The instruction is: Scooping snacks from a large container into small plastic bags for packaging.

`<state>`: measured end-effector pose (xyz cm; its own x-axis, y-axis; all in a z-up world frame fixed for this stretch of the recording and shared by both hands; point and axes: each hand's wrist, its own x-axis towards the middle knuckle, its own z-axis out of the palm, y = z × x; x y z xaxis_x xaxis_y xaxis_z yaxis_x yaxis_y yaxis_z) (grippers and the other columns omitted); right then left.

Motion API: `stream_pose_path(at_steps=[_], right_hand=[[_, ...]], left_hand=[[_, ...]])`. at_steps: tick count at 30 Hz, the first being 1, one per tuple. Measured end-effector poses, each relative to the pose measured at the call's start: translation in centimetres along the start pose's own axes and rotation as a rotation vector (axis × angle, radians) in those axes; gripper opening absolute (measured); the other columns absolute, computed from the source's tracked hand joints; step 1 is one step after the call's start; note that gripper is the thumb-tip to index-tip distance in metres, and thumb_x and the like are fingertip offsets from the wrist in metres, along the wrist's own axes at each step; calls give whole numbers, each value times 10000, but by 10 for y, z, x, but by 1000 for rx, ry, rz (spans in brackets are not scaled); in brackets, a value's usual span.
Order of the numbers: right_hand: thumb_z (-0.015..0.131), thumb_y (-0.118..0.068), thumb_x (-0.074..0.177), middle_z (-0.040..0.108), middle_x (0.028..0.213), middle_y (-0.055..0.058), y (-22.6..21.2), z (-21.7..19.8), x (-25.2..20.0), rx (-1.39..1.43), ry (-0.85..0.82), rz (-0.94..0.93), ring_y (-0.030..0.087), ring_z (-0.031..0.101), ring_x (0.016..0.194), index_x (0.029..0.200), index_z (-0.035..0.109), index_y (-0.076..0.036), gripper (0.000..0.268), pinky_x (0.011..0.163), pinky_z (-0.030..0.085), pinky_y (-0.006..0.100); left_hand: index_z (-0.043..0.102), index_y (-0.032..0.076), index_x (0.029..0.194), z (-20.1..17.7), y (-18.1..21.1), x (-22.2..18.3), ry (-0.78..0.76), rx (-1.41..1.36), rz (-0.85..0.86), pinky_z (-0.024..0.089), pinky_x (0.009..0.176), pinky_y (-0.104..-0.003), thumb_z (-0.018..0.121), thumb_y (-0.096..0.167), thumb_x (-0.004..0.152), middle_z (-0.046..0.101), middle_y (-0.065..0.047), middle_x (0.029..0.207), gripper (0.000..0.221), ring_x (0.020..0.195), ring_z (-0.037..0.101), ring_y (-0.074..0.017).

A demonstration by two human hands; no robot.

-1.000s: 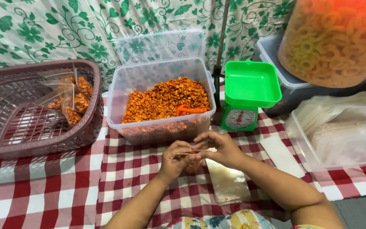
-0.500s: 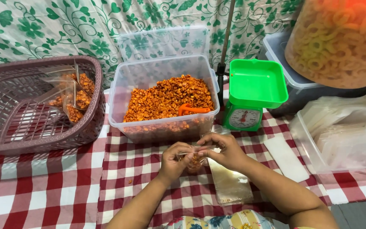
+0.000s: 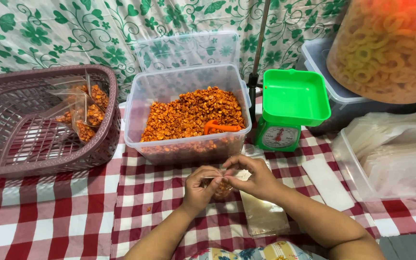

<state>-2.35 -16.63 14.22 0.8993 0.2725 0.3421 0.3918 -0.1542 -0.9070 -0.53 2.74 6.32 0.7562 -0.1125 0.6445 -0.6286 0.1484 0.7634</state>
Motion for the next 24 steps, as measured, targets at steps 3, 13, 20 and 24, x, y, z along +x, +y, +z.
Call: stream_pose_path(at_steps=[3, 13, 20, 24], right_hand=[[865, -72, 774, 805, 755, 115, 3, 4, 1, -19, 20, -9, 194, 778, 741, 1053, 760, -60, 298, 754, 613, 374], [815, -132, 839, 776, 901, 77, 9, 6, -1, -172, 36, -193, 204, 758, 839, 1079, 730, -80, 260, 795, 602, 325], [773, -132, 901, 761, 1018, 94, 18, 8, -3, -244, -9, -344, 211, 754, 901, 1094, 672, -45, 235, 793, 617, 300], [772, -131, 902, 758, 1016, 91, 22, 7, -4, -266, -15, -375, 215, 752, 895, 1093, 671, -47, 232, 790, 613, 305]], left_hand=[[792, 12, 868, 0, -2, -1, 26, 3, 18, 583, 749, -369, 809, 110, 876, 763, -141, 841, 99, 826, 764, -283], [732, 35, 953, -2, 1, -4, 24, 70, 55, 604, 802, -368, 723, 191, 955, 741, -129, 903, 157, 883, 746, -264], [687, 75, 1000, -1, 9, -2, -12, 92, 99, 629, 852, -363, 670, 177, 995, 728, -114, 967, 104, 928, 730, -250], [677, 72, 1000, -1, 7, -3, -9, 94, 111, 629, 853, -363, 672, 154, 991, 719, -116, 962, 83, 928, 725, -250]])
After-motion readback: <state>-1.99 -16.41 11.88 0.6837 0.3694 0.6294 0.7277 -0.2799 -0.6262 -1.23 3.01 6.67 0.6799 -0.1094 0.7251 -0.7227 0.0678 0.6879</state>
